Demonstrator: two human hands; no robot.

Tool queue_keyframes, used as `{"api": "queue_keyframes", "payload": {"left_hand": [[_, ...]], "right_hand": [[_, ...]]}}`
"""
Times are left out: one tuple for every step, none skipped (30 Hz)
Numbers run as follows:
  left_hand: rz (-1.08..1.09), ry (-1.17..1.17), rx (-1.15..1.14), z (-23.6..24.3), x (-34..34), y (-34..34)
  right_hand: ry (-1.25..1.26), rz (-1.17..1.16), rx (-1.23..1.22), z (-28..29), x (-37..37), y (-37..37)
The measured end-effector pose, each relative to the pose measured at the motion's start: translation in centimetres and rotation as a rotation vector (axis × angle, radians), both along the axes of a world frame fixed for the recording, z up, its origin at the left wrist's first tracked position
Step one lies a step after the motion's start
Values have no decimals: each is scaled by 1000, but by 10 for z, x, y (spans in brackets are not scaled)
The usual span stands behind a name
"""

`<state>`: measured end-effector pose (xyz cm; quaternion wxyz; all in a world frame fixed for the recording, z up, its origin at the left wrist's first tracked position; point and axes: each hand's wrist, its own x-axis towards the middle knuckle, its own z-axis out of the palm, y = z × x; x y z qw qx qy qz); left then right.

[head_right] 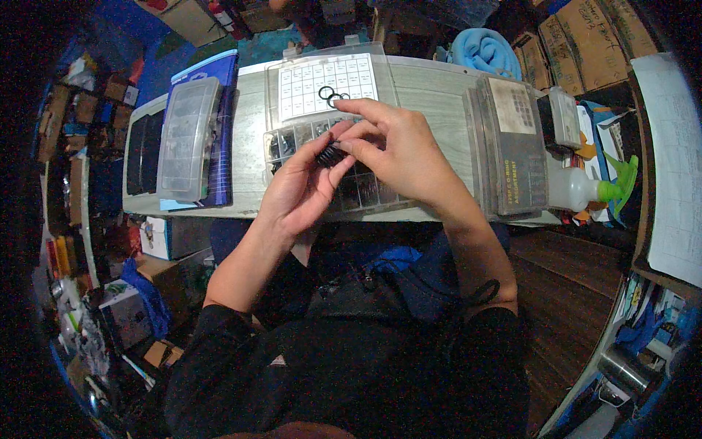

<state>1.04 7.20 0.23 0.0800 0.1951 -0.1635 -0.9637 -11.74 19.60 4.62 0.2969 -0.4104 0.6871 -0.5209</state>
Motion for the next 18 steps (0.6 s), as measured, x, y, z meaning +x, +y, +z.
{"api": "queue_keyframes", "payload": {"left_hand": [[-2, 10, 6, 0, 0, 0], [-4, 19, 12, 0, 0, 0], [-10, 13, 11, 0, 0, -1], [-15, 5, 10, 0, 0, -1], [-18, -13, 17, 0, 0, 0], [-8, -22, -2, 1, 0, 0], [5, -43, -14, 2, 0, 1], [17, -63, -26, 3, 0, 1], [17, -61, -19, 3, 0, 1], [17, -60, -13, 4, 0, 1], [17, -59, -6, 4, 0, 1], [13, -56, -13, 4, 0, 1], [9, -53, -19, 4, 0, 1], [5, -50, -26, 4, 0, 1], [4, -38, -18, 3, 0, 1], [2, -27, -10, 3, -1, 1], [1, -15, -2, 2, -1, 1], [-12, 4, 6, 1, -1, 0]], "right_hand": [[10, 5, -28, 0, 0, 0], [11, 7, -47, -1, 0, -1], [12, 8, -67, -1, 0, -1], [7, 11, -54, -1, 1, -1], [2, 13, -41, -2, 1, 0], [-3, 33, -67, -2, 1, 1], [-6, 13, -42, -3, 1, 0], [-10, 11, -57, -4, 1, -2], [-28, -3, -45, -4, 0, -3], [0, 4, -67, -5, 0, -3], [15, 0, -61, -5, 0, -3], [18, -10, -42, -5, 0, -3], [14, -3, -35, -5, 0, -3], [0, -2, -13, -4, 0, -3], [-14, 1, -1, -3, 1, -2], [-24, 1, 8, -2, 1, -2], [-32, 4, 7, -2, 2, -2], [-48, 3, 17, -1, 3, -3]]}}
